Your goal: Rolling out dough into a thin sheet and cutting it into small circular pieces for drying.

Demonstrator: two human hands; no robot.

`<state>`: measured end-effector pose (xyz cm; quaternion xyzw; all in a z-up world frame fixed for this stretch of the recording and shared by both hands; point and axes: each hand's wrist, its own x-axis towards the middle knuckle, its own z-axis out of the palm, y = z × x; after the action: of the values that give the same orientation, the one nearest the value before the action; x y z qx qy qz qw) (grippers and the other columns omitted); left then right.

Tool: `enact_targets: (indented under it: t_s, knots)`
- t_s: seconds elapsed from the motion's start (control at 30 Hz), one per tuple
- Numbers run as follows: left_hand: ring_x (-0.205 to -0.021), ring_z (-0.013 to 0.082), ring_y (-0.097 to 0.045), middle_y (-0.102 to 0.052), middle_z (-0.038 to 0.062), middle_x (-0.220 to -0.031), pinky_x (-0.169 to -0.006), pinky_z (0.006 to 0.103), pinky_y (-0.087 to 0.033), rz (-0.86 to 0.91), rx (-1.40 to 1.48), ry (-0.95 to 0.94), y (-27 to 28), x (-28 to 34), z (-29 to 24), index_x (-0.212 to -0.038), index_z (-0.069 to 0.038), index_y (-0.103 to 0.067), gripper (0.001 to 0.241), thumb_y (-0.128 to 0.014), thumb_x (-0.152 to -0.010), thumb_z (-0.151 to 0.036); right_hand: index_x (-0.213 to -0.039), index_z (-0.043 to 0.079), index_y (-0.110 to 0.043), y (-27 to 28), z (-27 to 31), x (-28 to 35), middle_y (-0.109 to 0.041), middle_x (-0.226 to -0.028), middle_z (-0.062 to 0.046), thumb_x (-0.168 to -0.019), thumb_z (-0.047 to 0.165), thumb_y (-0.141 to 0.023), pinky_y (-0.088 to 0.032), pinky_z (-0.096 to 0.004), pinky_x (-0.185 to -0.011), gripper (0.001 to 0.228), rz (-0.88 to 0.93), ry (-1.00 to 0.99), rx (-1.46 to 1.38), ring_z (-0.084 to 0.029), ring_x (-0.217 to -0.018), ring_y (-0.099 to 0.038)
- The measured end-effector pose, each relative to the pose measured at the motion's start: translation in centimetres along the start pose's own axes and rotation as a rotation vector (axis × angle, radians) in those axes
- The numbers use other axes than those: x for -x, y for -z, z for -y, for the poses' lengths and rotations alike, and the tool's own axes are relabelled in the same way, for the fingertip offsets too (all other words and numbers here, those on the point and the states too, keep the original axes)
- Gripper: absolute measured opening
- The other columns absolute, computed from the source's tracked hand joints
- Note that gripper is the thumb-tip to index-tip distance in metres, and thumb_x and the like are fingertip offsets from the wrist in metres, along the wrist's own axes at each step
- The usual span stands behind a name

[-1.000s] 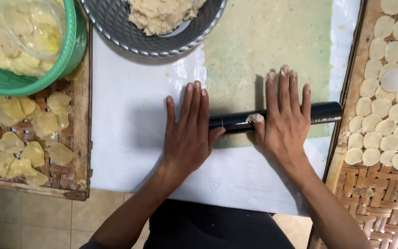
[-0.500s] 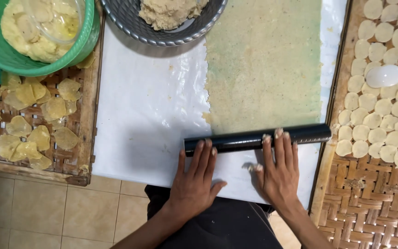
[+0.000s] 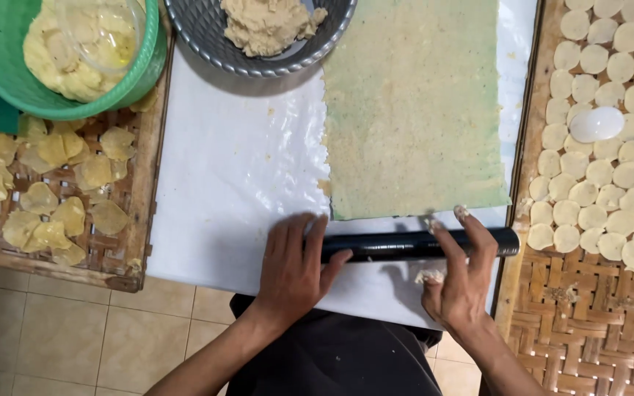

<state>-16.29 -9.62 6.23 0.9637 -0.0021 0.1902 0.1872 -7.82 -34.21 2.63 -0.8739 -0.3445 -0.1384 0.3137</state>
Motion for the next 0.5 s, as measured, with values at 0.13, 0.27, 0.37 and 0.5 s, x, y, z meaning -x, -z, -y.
enact_targets:
  t_s: [0.13, 0.27, 0.37, 0.5]
  knots:
    - [-0.098, 0.0366, -0.061, -0.062, 0.02, -0.112, -0.083, 0.0476, -0.049, 0.082, -0.061, -0.094, -1.8, 3.1, 0.6, -0.12, 0.002, -0.062, 0.059, -0.057, -0.103, -0.054, -0.139, -0.004, -0.052, -0.9, 0.4, -0.8, -0.035, -0.152, -0.037, -0.109, 0.048, -0.026, -0.041, -0.06, -0.115, 0.066, 0.115, -0.038, 0.005, -0.054, -0.144, -0.041]
    - [-0.092, 0.0265, -0.062, -0.068, 0.01, -0.106, -0.083, 0.0408, -0.051, 0.077, -0.119, -0.205, -0.4, 2.1, 1.3, -0.118, -0.003, -0.068, 0.048, -0.063, -0.104, -0.048, -0.14, -0.002, -0.054, -0.6, 0.4, -1.6, -0.034, -0.153, -0.034, -0.108, 0.051, -0.024, -0.041, -0.063, -0.116, 0.069, 0.116, -0.008, 0.028, -0.051, -0.145, -0.04]
    - [-0.093, 0.0267, -0.061, -0.069, 0.009, -0.108, -0.082, 0.0413, -0.047, 0.071, -0.115, -0.221, 0.2, -0.7, 2.9, -0.121, -0.004, -0.066, 0.047, -0.061, -0.104, -0.047, -0.138, -0.004, -0.053, 0.7, 0.9, -6.1, -0.025, -0.158, -0.036, -0.109, 0.051, -0.024, -0.039, -0.069, -0.121, 0.069, 0.092, 0.009, -0.016, -0.052, -0.15, -0.034]
    - [-0.089, 0.0298, -0.058, -0.067, 0.01, -0.103, -0.085, 0.0448, -0.045, 0.059, -0.021, -0.19, -0.7, -5.8, 5.5, -0.116, -0.005, -0.063, 0.048, -0.048, -0.106, -0.05, -0.139, -0.006, -0.053, 0.6, 0.9, -13.3, -0.027, -0.158, -0.038, -0.112, 0.04, -0.032, -0.031, -0.064, -0.123, 0.057, 0.197, 0.007, 0.025, -0.052, -0.15, -0.031]
